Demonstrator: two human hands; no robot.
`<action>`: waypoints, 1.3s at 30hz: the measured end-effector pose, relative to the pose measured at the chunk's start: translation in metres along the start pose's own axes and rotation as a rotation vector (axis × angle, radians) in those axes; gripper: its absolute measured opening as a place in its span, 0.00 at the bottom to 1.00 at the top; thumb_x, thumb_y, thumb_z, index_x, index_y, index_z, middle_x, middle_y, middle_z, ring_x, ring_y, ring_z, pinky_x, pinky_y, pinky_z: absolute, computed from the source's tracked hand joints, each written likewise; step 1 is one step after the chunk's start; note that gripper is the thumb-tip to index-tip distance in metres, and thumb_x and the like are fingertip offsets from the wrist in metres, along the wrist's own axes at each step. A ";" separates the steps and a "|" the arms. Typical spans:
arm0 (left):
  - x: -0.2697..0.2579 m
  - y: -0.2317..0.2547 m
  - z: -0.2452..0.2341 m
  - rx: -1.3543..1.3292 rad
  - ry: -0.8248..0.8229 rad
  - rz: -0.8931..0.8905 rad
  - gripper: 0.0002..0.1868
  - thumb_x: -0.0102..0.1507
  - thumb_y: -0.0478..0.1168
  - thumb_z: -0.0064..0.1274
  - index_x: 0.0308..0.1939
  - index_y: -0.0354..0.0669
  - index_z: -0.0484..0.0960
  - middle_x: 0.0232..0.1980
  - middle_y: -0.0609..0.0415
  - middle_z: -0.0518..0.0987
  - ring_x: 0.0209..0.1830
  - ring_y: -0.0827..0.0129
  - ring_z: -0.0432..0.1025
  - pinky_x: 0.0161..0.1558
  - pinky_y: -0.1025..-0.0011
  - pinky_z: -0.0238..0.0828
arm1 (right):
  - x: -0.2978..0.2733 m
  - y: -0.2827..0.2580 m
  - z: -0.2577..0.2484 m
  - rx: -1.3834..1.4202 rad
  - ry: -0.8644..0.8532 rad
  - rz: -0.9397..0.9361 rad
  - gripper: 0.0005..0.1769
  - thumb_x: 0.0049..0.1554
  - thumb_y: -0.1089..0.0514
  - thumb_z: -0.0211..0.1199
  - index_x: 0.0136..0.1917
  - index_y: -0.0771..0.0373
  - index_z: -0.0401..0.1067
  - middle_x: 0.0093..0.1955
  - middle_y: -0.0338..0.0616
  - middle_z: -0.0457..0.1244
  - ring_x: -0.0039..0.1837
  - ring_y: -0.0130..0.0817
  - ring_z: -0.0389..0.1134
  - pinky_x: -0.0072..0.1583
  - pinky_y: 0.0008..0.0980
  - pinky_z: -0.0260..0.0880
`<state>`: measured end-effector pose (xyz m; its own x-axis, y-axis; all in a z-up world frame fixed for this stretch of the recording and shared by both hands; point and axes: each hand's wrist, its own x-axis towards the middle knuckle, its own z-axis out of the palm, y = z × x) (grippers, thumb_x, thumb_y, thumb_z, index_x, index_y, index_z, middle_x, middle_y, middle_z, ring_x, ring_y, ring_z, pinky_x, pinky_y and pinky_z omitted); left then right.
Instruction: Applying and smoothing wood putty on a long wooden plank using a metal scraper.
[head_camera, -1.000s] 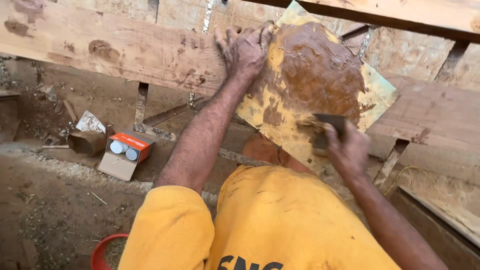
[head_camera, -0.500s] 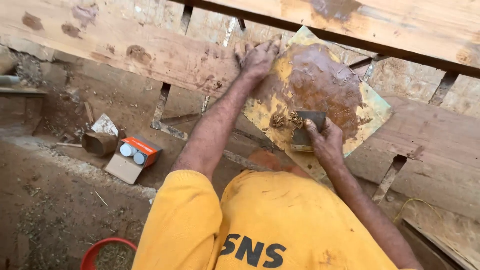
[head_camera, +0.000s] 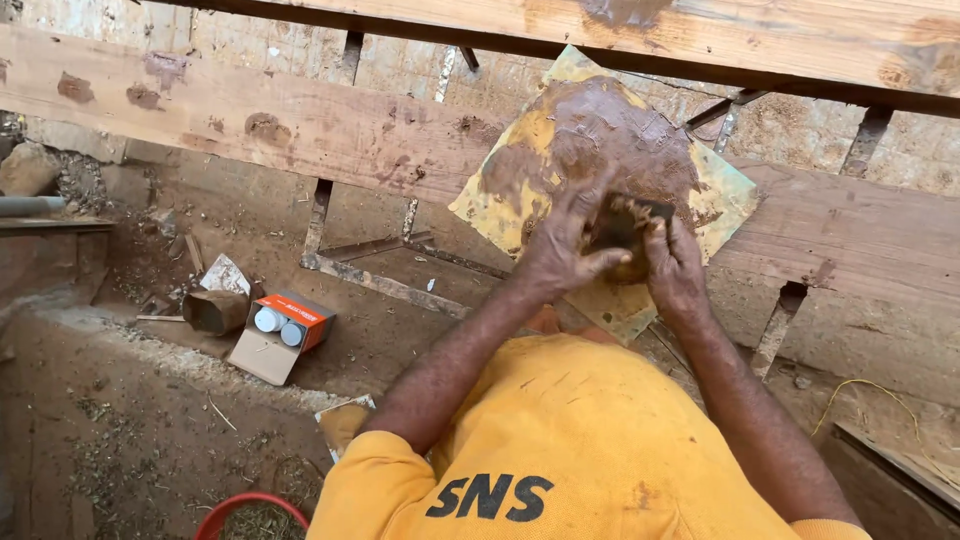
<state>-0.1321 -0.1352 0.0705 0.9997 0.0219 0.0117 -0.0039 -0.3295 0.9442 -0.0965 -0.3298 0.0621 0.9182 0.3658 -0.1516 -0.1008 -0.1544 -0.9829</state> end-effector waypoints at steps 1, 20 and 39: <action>-0.006 -0.007 0.002 -0.002 0.001 0.000 0.57 0.51 0.60 0.68 0.80 0.57 0.54 0.73 0.38 0.67 0.70 0.53 0.67 0.63 0.48 0.75 | -0.006 -0.008 0.004 -0.002 -0.001 0.000 0.22 0.75 0.46 0.45 0.70 0.63 0.68 0.56 0.44 0.66 0.55 0.27 0.68 0.56 0.28 0.74; -0.040 -0.010 0.021 -0.247 0.238 -0.153 0.21 0.75 0.42 0.46 0.71 0.42 0.74 0.66 0.43 0.81 0.67 0.58 0.76 0.67 0.64 0.74 | -0.038 0.002 0.021 0.014 -0.039 0.213 0.21 0.69 0.48 0.52 0.67 0.64 0.70 0.54 0.40 0.67 0.55 0.26 0.67 0.56 0.28 0.72; -0.046 -0.014 0.025 -0.450 0.231 -0.085 0.10 0.67 0.41 0.63 0.51 0.45 0.86 0.48 0.57 0.84 0.47 0.76 0.78 0.50 0.77 0.82 | -0.037 0.017 0.025 0.303 0.063 0.319 0.14 0.66 0.54 0.61 0.61 0.63 0.72 0.53 0.39 0.69 0.52 0.24 0.70 0.53 0.28 0.76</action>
<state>-0.1778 -0.1554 0.0488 0.9656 0.2558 -0.0465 0.0159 0.1204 0.9926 -0.1416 -0.3234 0.0487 0.8433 0.2856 -0.4552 -0.4824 0.0289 -0.8755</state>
